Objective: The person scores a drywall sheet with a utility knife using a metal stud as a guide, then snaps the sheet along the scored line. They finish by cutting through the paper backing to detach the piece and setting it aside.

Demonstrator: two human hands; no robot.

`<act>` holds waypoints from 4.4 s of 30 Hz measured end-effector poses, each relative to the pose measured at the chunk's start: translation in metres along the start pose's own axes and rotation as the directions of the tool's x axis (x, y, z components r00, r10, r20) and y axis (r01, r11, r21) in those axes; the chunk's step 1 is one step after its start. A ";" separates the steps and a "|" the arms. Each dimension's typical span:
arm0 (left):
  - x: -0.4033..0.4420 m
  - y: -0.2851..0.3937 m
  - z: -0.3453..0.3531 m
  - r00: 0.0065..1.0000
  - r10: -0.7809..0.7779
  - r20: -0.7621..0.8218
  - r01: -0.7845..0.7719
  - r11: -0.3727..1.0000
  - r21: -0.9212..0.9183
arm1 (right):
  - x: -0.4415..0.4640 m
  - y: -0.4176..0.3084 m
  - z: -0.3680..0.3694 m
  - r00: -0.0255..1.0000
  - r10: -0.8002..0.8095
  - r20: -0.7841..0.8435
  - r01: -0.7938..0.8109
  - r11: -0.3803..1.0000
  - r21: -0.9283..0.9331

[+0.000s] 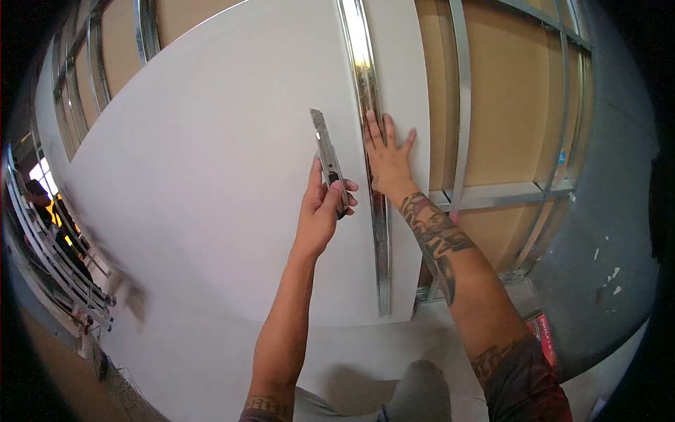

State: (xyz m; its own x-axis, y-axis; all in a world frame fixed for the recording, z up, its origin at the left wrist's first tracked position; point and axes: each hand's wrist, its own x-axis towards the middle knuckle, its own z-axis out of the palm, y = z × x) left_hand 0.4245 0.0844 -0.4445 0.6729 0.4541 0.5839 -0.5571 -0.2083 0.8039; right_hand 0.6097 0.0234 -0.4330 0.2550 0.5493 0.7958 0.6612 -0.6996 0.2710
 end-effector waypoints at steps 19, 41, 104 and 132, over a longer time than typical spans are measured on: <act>0.143 0.062 0.003 0.910 0.396 -0.120 -0.348 0.890 0.293 | 0.007 -0.006 -0.003 0.998 -0.037 -0.044 0.035 0.997 -0.064; 0.291 0.161 0.068 0.913 0.401 -0.079 -0.190 0.588 0.786 | 0.010 -0.010 -0.010 0.983 0.005 0.183 0.007 0.998 -0.063; 0.110 -0.002 0.054 0.958 0.217 -0.185 0.003 0.642 0.767 | 0.010 -0.008 0.015 0.997 -0.066 -0.029 0.065 0.997 -0.037; -0.088 -0.169 0.035 0.959 -0.132 -0.251 0.278 0.623 0.731 | 0.000 -0.009 -0.003 0.991 -0.116 -0.069 0.117 0.993 0.021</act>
State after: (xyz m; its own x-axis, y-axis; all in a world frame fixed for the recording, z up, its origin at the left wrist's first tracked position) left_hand 0.4764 0.0491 -0.6281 0.5969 0.6804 0.4251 0.1956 -0.6373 0.7454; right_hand 0.6018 0.0282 -0.4332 0.1275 0.5937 0.7945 0.7011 -0.6206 0.3512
